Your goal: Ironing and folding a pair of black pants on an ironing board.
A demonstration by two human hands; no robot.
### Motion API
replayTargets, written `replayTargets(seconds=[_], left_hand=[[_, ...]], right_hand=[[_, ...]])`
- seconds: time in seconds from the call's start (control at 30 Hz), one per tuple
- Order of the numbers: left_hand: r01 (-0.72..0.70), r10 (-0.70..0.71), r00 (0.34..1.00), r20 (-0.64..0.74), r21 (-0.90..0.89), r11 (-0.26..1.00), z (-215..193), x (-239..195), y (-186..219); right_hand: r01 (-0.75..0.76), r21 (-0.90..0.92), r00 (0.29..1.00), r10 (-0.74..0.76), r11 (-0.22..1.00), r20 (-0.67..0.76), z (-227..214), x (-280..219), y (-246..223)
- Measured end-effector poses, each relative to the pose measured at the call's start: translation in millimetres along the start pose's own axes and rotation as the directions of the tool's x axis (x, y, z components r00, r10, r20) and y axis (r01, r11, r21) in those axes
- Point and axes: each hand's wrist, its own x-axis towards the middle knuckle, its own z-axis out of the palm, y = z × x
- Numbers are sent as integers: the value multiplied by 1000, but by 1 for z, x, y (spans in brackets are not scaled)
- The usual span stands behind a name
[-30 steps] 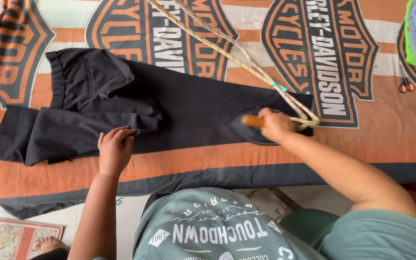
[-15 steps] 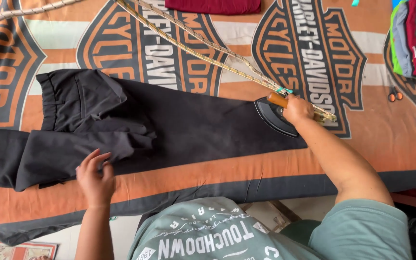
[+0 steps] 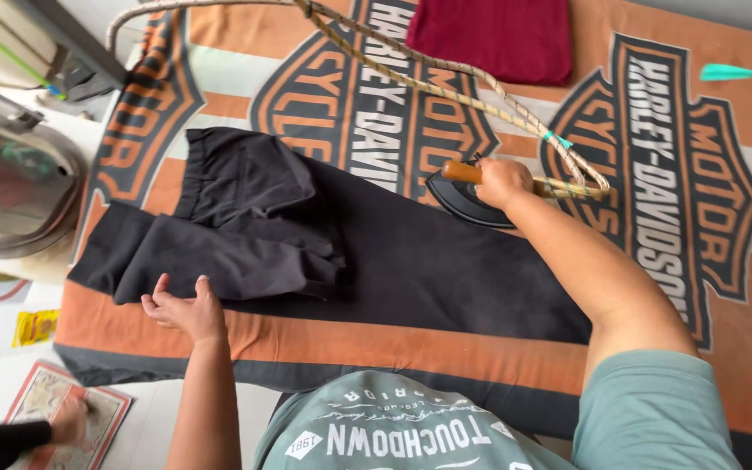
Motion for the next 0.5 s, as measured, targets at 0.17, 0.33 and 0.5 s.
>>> replayTargets(seconds=[0.17,0.33,0.5], left_hand=[[168,-167,978,-128,-7,986,-11,19,24],[332,-338,929,-151,-63,941,-3,61,-42],[430,-550,833,-60,-556,711,-10,91,-46]], right_hand=[[157,65,987,-155,985,-43,-23,45,-76],[298,94,950,-286,950,-125,-24,84,-118],[279,34,958,-276,960,-77,-1,112,-125]])
